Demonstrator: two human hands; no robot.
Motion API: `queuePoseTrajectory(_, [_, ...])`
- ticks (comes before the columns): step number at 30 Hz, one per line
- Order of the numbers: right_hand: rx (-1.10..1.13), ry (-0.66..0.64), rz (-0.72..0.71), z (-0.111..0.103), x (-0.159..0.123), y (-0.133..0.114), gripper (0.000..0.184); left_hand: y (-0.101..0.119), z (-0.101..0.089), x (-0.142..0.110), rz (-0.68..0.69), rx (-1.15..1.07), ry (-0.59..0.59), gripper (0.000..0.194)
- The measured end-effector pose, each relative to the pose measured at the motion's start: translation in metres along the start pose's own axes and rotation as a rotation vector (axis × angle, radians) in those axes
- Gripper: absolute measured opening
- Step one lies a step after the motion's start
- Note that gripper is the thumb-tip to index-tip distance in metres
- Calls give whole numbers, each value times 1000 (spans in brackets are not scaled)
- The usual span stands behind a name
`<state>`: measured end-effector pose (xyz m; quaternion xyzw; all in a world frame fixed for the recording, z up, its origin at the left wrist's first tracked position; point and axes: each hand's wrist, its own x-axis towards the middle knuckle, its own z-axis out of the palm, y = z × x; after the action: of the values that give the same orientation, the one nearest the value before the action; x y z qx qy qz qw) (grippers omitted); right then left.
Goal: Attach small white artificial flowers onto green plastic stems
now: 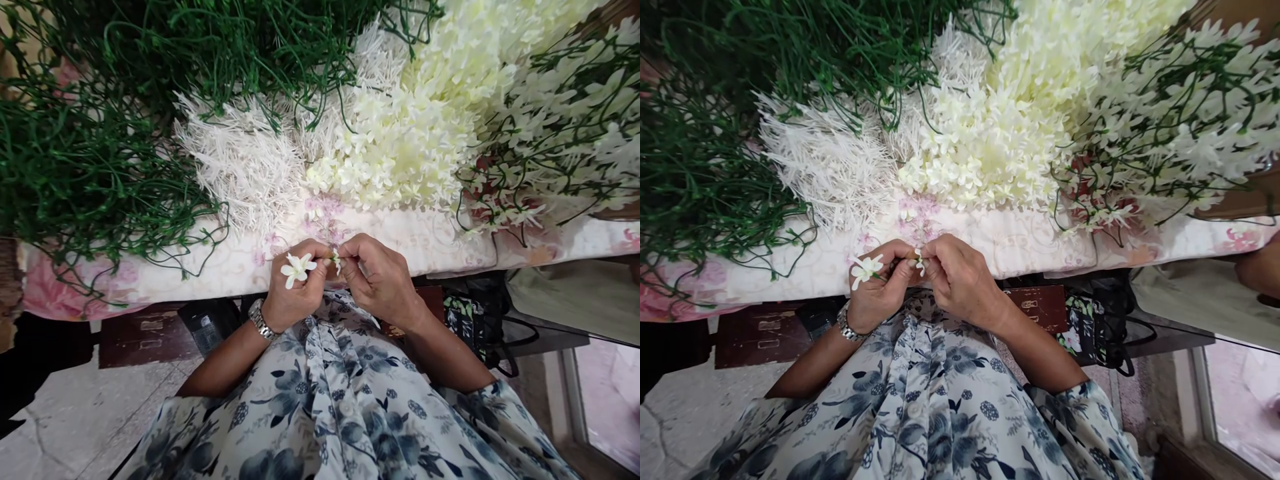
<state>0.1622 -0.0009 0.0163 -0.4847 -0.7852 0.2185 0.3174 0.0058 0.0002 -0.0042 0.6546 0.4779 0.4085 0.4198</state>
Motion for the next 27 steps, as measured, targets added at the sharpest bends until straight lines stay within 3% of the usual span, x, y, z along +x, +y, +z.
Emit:
queuePoseTrajectory(10, [68, -44, 62, -2, -1, 4, 7, 1, 2, 1, 105, 124, 32, 9])
queuePoseTrajectory(27, [62, 2, 53, 7, -2, 3, 7, -1, 6, 1, 88, 163, 65, 11])
